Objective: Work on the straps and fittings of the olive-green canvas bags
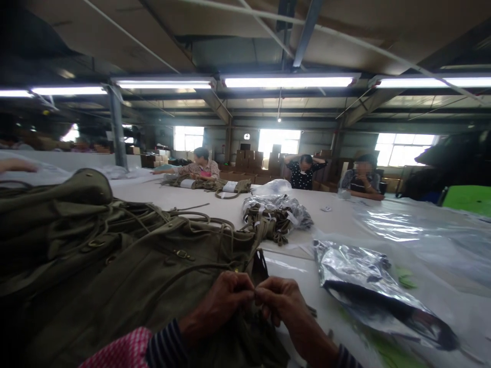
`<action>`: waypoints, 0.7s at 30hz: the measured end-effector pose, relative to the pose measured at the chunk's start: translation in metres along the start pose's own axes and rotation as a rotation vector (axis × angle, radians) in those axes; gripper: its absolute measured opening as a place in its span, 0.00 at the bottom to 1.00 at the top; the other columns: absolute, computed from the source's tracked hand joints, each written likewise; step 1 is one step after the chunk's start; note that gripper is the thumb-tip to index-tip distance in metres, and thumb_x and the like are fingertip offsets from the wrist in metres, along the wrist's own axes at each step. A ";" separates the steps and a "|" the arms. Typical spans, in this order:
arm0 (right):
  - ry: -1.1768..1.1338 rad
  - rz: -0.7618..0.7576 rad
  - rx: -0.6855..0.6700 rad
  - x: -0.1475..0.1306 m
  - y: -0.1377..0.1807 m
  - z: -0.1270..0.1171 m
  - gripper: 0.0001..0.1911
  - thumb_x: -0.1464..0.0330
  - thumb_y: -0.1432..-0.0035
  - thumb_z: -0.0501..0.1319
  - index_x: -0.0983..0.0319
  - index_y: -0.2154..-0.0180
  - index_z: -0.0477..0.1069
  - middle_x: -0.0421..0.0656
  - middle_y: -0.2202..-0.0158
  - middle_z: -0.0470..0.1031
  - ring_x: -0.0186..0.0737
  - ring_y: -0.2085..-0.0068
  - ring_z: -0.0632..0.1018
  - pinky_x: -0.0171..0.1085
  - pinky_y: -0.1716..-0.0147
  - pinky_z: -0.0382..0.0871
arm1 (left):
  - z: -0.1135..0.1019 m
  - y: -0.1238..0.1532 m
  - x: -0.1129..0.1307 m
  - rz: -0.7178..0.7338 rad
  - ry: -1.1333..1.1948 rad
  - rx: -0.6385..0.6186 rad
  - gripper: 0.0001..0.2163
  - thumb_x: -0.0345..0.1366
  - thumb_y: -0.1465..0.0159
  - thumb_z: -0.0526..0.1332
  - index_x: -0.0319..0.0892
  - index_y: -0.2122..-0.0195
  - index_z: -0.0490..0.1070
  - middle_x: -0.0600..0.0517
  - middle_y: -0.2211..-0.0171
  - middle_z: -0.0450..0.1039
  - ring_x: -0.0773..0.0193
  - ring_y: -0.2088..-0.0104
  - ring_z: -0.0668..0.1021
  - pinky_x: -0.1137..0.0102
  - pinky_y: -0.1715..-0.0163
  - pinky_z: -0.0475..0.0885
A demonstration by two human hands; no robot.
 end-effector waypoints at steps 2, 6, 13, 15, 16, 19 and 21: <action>-0.046 0.030 -0.004 0.003 -0.001 0.000 0.18 0.57 0.51 0.71 0.66 0.73 0.76 0.37 0.82 0.70 0.25 0.83 0.62 0.29 0.83 0.48 | 0.000 0.000 0.000 0.005 -0.026 -0.002 0.07 0.34 0.46 0.60 0.37 0.75 0.76 0.54 0.79 0.70 0.66 0.75 0.70 0.71 0.71 0.62; -0.108 0.052 0.018 0.005 -0.001 0.000 0.16 0.59 0.52 0.72 0.66 0.72 0.75 0.37 0.82 0.70 0.25 0.82 0.62 0.28 0.83 0.49 | -0.002 0.000 0.000 -0.013 -0.054 0.017 0.07 0.34 0.46 0.59 0.38 0.76 0.74 0.55 0.79 0.69 0.66 0.75 0.69 0.72 0.71 0.61; -0.056 -0.038 0.025 -0.014 0.007 0.005 0.17 0.57 0.48 0.70 0.66 0.72 0.76 0.40 0.79 0.74 0.26 0.81 0.64 0.29 0.82 0.53 | -0.003 0.002 0.003 -0.014 -0.099 0.027 0.07 0.34 0.44 0.59 0.39 0.75 0.74 0.55 0.78 0.70 0.65 0.73 0.70 0.72 0.70 0.62; -0.059 -0.034 0.034 -0.012 0.007 0.006 0.17 0.57 0.49 0.70 0.66 0.72 0.75 0.39 0.80 0.73 0.27 0.82 0.65 0.29 0.82 0.52 | -0.004 0.002 0.003 -0.012 -0.121 0.023 0.07 0.34 0.44 0.58 0.39 0.76 0.73 0.55 0.78 0.70 0.65 0.72 0.70 0.71 0.69 0.62; -0.057 -0.034 0.038 -0.011 0.007 0.006 0.17 0.57 0.49 0.70 0.66 0.73 0.74 0.39 0.80 0.73 0.27 0.82 0.65 0.29 0.82 0.52 | -0.004 0.002 0.003 -0.011 -0.130 0.025 0.07 0.34 0.44 0.58 0.39 0.76 0.73 0.55 0.78 0.70 0.65 0.72 0.70 0.71 0.69 0.62; -0.051 -0.049 0.039 -0.008 0.006 0.008 0.17 0.57 0.49 0.70 0.66 0.73 0.73 0.39 0.80 0.73 0.27 0.81 0.66 0.29 0.82 0.54 | -0.005 0.002 0.005 -0.004 -0.160 0.027 0.07 0.33 0.44 0.58 0.40 0.77 0.72 0.56 0.79 0.69 0.65 0.72 0.70 0.71 0.69 0.61; -0.052 -0.054 0.037 -0.007 0.005 0.008 0.17 0.58 0.49 0.69 0.66 0.73 0.73 0.39 0.79 0.73 0.28 0.80 0.67 0.29 0.82 0.56 | -0.004 0.002 0.005 0.003 -0.165 0.012 0.07 0.33 0.44 0.59 0.39 0.76 0.73 0.55 0.78 0.70 0.65 0.72 0.71 0.71 0.68 0.62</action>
Point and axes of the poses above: each hand's wrist, its own y-axis away from the middle knuckle, its own z-axis out of the palm, x = y × z, the point moved 10 cm from there along -y, towards the middle knuckle
